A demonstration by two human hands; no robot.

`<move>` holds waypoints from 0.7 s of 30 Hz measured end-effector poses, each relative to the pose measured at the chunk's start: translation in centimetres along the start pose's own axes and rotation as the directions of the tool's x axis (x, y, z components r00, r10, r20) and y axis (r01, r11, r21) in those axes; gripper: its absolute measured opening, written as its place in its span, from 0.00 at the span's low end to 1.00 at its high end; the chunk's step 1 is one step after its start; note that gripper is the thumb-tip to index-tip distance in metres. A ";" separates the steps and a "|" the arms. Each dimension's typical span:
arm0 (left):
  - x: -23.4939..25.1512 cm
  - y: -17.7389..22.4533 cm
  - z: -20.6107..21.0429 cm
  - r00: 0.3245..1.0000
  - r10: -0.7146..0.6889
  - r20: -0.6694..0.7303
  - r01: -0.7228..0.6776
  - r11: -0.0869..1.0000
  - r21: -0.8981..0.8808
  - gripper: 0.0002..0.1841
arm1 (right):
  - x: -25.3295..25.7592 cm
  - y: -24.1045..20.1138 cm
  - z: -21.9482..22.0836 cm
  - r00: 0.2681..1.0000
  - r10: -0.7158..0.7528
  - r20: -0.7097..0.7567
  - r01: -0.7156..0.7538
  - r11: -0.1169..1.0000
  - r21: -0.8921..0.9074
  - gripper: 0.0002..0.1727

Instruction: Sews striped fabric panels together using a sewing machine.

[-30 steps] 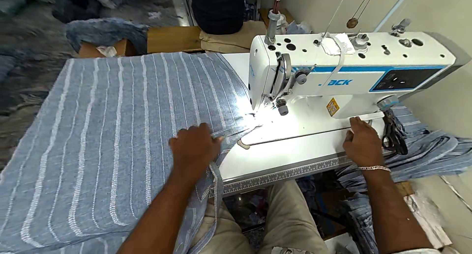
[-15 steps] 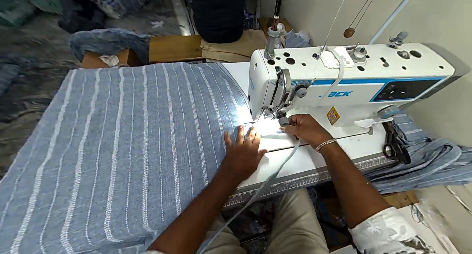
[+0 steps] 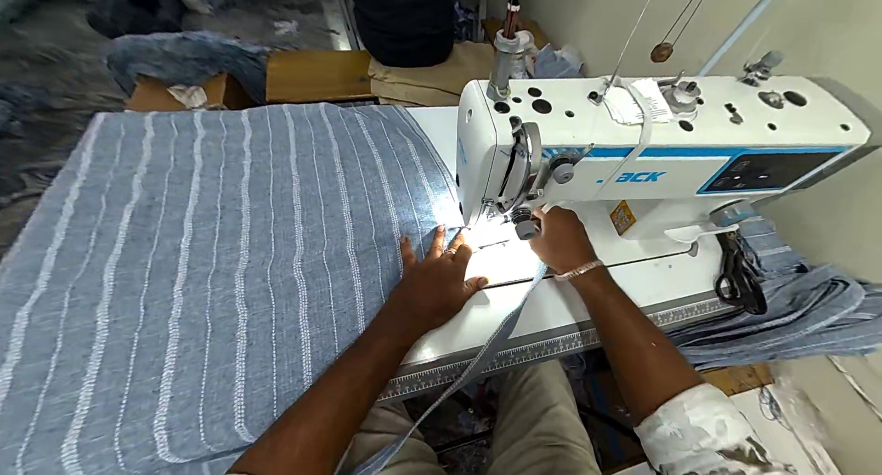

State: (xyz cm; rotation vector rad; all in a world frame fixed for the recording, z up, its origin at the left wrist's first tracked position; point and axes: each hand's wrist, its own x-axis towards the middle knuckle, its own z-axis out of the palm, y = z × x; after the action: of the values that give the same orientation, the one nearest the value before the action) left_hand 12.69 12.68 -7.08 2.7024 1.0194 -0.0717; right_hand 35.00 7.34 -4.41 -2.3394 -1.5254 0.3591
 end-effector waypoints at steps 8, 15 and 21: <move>0.5 -0.2 -0.5 0.999 -0.019 0.028 0.020 0.999 -0.040 0.39 | -9.0 10.7 -8.6 0.953 0.131 -0.273 -0.171 0.977 -0.125 0.23; -0.3 0.6 -0.4 1.000 -0.022 0.018 0.023 0.999 -0.048 0.39 | -9.6 14.0 -5.9 0.977 0.196 -0.088 -0.213 0.927 -0.308 0.34; 0.5 0.5 -0.6 0.998 -0.054 0.037 0.056 0.997 -0.052 0.38 | -9.2 13.5 -8.1 0.972 0.130 -0.197 -0.186 0.935 -0.302 0.25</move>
State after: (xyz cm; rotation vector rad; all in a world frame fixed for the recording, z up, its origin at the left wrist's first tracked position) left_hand 13.41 12.79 -6.49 2.6169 1.0697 -0.1006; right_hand 45.73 -7.22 -2.14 -2.6690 -1.4006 -0.0640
